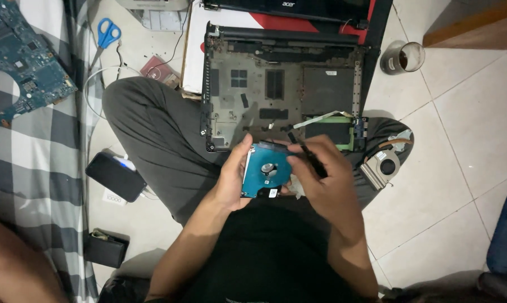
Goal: The person sits on the floor and uses a screwdriver to remove screws from a hard drive. They then use a white cloth to wipe the top and bottom surfaces of the hard drive.
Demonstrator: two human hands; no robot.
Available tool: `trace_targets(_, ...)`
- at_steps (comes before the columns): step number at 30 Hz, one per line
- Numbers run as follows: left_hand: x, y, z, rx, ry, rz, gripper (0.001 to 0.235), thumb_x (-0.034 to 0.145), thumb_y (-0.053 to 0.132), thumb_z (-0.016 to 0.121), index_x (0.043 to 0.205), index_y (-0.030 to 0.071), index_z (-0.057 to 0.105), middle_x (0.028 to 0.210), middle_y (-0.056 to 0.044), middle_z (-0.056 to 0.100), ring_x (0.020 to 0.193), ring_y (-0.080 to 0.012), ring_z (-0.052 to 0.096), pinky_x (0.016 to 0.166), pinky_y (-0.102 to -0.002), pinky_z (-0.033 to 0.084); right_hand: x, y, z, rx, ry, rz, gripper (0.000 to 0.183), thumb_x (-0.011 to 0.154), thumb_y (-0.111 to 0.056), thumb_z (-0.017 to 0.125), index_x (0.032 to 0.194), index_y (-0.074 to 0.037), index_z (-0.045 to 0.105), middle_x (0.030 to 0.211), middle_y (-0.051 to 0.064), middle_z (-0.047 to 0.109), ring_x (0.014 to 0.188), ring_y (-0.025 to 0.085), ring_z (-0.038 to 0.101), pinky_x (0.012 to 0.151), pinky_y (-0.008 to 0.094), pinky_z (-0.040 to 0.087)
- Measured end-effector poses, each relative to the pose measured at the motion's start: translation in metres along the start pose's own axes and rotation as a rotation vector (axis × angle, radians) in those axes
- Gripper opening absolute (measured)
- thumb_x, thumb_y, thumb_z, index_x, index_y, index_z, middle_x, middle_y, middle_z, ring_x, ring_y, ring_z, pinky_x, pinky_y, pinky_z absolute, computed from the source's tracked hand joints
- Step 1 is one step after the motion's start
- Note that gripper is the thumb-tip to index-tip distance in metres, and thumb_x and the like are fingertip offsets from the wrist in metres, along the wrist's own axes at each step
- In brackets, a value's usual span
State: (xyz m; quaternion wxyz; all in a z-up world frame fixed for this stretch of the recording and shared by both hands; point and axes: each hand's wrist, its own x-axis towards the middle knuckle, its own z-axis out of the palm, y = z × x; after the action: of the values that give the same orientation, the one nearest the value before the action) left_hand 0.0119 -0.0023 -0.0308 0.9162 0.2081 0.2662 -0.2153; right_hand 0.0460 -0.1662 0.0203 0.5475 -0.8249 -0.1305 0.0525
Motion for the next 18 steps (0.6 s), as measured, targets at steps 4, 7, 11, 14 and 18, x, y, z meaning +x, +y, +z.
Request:
trace_targets(4, 0.000, 0.000, -0.002, -0.020, -0.006, -0.005, 0.061, 0.095, 0.058, 0.060, 0.124, 0.007, 0.074, 0.116, -0.021, 0.075, 0.109, -0.0367, 0.072, 0.098, -0.053, 0.057, -0.005, 0.004, 0.001, 0.132, 0.033, 0.103, 0.011, 0.089, 0.002, 0.077, 0.099, 0.005, 0.077, 0.075, 0.020, 0.071, 0.065, 0.029, 0.073, 0.054, 0.033, 0.051)
trace_targets(7, 0.010, -0.007, -0.017, -0.013, -0.062, 0.015, 0.065, 0.095, 0.063, 0.057, 0.129, 0.008, 0.071, 0.119, -0.024, 0.074, 0.104, -0.0383, 0.073, 0.092, -0.054, 0.059, -0.006, 0.014, -0.003, 0.149, 0.078, 0.141, 0.008, 0.087, 0.002, 0.078, 0.095, 0.002, 0.078, 0.073, 0.017, 0.073, 0.069, 0.015, 0.068, 0.055, 0.032, 0.050)
trace_targets(11, 0.019, -0.006, -0.032, -0.061, -0.062, 0.036, 0.060, 0.098, 0.054, 0.055, 0.131, 0.006, 0.069, 0.118, -0.025, 0.073, 0.103, -0.0400, 0.073, 0.092, -0.056, 0.060, -0.019, 0.036, -0.014, 0.188, 0.195, 0.201, 0.007, 0.088, 0.000, 0.080, 0.093, 0.001, 0.077, 0.066, 0.012, 0.067, 0.065, 0.010, 0.060, 0.053, 0.026, 0.046)
trace_targets(14, 0.018, 0.004, -0.036, -0.024, -0.116, 0.059, 0.067, 0.097, 0.058, 0.056, 0.135, 0.004, 0.067, 0.117, -0.028, 0.073, 0.102, -0.0399, 0.073, 0.090, -0.059, 0.059, -0.034, 0.065, -0.031, 0.213, 0.273, 0.289, 0.011, 0.092, -0.007, 0.077, 0.100, -0.001, 0.074, 0.063, 0.003, 0.058, 0.052, 0.006, 0.054, 0.051, 0.020, 0.042)
trace_targets(18, 0.012, 0.024, -0.035, -0.049, -0.110, 0.063, 0.065, 0.090, 0.045, 0.061, 0.139, 0.002, 0.061, 0.116, -0.030, 0.071, 0.098, -0.0412, 0.074, 0.087, -0.059, 0.061, -0.046, 0.081, -0.044, 0.115, 0.305, 0.405, 0.008, 0.092, -0.004, 0.077, 0.100, -0.002, 0.076, 0.067, 0.004, 0.060, 0.058, 0.007, 0.052, 0.053, 0.021, 0.040)
